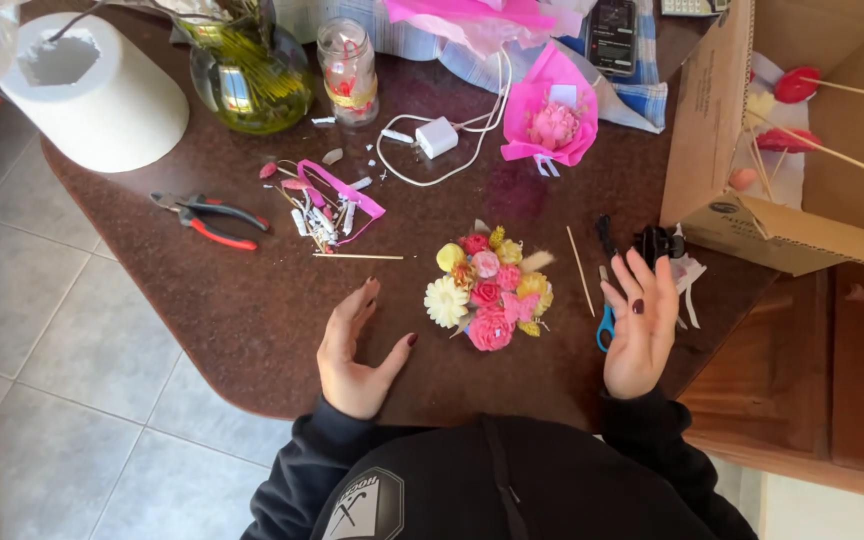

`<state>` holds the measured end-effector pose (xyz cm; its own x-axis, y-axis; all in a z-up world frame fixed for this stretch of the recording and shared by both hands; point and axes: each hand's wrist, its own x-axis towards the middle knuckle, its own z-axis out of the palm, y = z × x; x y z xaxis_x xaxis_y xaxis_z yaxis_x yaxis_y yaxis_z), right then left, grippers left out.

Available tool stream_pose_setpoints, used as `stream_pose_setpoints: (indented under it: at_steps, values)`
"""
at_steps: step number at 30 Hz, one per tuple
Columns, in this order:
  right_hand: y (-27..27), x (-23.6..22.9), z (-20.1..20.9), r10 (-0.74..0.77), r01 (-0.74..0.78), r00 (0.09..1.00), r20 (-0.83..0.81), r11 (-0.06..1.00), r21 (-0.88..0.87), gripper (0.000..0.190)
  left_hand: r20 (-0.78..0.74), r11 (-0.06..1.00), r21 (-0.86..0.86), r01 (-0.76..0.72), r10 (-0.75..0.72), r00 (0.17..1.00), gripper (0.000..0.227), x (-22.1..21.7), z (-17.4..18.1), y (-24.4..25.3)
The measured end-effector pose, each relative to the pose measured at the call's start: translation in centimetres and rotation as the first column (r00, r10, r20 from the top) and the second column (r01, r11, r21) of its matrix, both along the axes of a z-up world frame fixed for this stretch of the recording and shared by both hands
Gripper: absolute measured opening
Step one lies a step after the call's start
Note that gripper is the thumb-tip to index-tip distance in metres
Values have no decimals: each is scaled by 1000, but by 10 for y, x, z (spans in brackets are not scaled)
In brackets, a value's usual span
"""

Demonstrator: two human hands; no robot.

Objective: Assembling a decorative artificial floral arrangement on a workbench.

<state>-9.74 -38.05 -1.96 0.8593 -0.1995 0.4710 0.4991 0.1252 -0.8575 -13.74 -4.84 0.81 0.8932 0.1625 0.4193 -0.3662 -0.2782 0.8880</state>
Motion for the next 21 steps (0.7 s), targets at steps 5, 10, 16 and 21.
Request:
stream_pose_setpoints:
  at_steps: [5,10,16,21]
  values:
    - [2,0,4,-6,5,999,-41,999,-31,54,-5,1000,-25,6,-6,1000,63,2,-6,-2]
    - [0,1,4,-32,31,999,-15,999,-25,55,-11,1000,-5,-15,15,1000,59,4,-3,-3]
    - [-58,-24,20,-392,402,914,106,911,-96,57,-117,999,-20,-38,36,992,40,-9,-13,-2]
    - [-145,-42,-11,-627,566,778,31,680,-466,19,-162,999,35,-13,18,987,28,-6,-9,-5]
